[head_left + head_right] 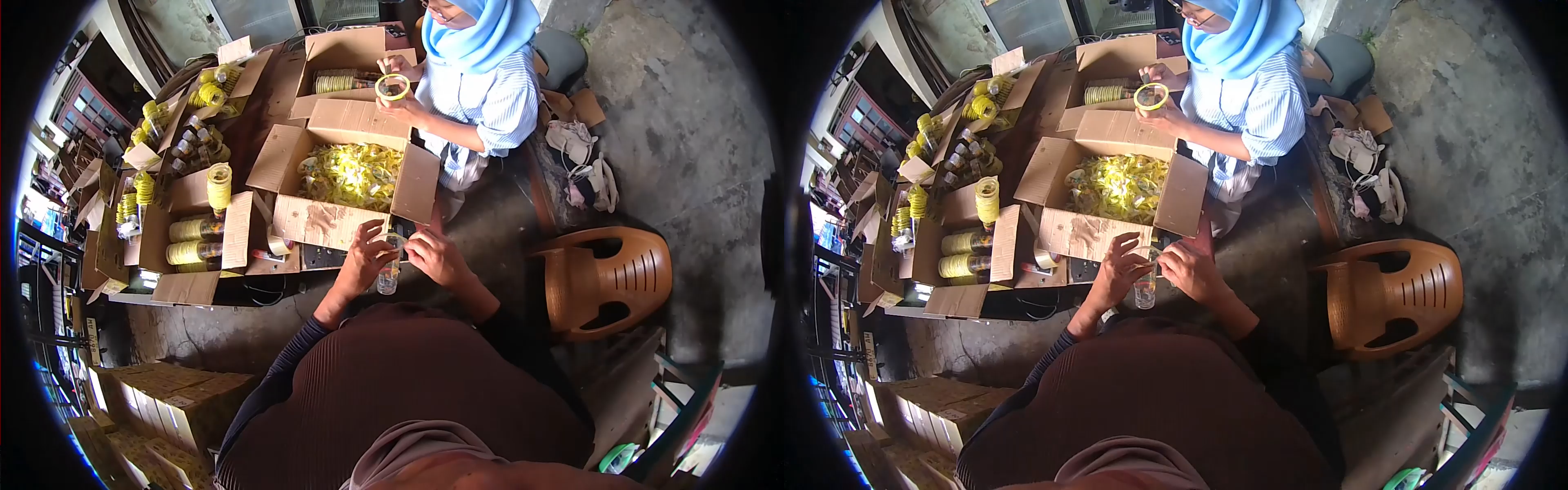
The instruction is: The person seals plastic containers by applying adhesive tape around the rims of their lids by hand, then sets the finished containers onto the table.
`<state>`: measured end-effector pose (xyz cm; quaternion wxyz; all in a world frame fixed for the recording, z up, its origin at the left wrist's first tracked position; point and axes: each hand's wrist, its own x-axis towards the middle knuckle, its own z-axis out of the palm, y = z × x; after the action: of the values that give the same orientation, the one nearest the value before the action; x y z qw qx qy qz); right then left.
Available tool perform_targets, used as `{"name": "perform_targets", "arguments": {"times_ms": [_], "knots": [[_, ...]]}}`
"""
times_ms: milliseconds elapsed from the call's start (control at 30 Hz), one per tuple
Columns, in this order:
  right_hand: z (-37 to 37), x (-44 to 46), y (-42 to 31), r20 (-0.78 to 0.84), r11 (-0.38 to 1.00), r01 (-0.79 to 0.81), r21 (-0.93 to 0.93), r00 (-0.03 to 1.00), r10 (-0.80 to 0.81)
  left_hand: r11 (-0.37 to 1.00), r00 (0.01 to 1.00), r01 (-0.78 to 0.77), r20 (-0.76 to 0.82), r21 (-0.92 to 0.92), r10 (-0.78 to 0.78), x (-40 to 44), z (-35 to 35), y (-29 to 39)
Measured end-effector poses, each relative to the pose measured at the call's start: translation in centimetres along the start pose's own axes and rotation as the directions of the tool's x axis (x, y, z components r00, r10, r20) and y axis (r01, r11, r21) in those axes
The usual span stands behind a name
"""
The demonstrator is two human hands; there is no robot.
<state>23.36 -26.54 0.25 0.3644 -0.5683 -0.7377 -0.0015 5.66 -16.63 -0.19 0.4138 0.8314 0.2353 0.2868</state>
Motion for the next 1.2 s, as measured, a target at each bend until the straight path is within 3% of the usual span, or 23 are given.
{"name": "perform_targets", "arguments": {"times_ms": [167,233,467,767,867,900,967,1033,1100,1133,1200], "knots": [[-0.6,-0.6,0.3,0.015,0.993,-0.070,0.095,0.998,0.068,0.993,0.995,-0.091,0.042,0.068,0.089,0.5,0.5,0.2],[-0.6,-0.5,0.5,-0.075,0.975,-0.117,0.190,0.988,0.133,0.992,0.994,-0.096,0.052,0.078,0.092,0.6,0.5,0.5],[-0.7,-1.8,5.8,-0.245,0.909,-0.346,0.234,0.884,0.399,0.977,0.982,-0.155,0.086,-0.148,0.169,-0.2,1.5,1.4],[-1.0,-1.9,2.2,-0.120,0.846,-0.326,0.421,0.905,0.408,0.971,0.996,-0.074,0.040,-0.226,0.085,-0.4,-0.1,0.3],[-0.4,-2.0,1.5,0.108,0.577,-0.491,0.652,0.814,0.571,0.961,0.997,-0.040,0.056,-0.272,0.057,-0.6,-0.3,0.2],[0.0,-2.0,1.5,0.108,0.577,-0.493,0.651,0.813,0.572,0.956,0.996,-0.028,0.073,-0.292,0.052,-0.6,-0.3,0.2],[0.8,-2.2,1.5,0.258,0.319,-0.524,0.790,0.755,0.603,0.950,0.995,-0.015,0.089,-0.312,0.045,-0.8,-0.2,0.0],[1.5,-2.5,1.9,0.281,0.279,-0.516,0.810,0.759,0.588,0.951,0.986,-0.077,0.119,-0.300,0.117,-1.0,-0.2,-0.3],[1.6,-2.7,1.8,0.342,0.141,-0.511,0.848,0.731,0.590,0.970,0.992,-0.067,0.089,-0.235,0.090,-1.1,-0.6,1.1],[1.7,-2.8,1.8,0.343,0.141,-0.511,0.848,0.732,0.589,0.984,0.996,-0.057,0.059,-0.171,0.068,-1.1,-0.7,1.7],[1.4,-2.9,1.2,0.410,0.009,-0.513,0.858,0.696,0.589,0.968,0.998,-0.020,0.057,-0.251,0.035,-1.2,-0.7,2.1]]}}
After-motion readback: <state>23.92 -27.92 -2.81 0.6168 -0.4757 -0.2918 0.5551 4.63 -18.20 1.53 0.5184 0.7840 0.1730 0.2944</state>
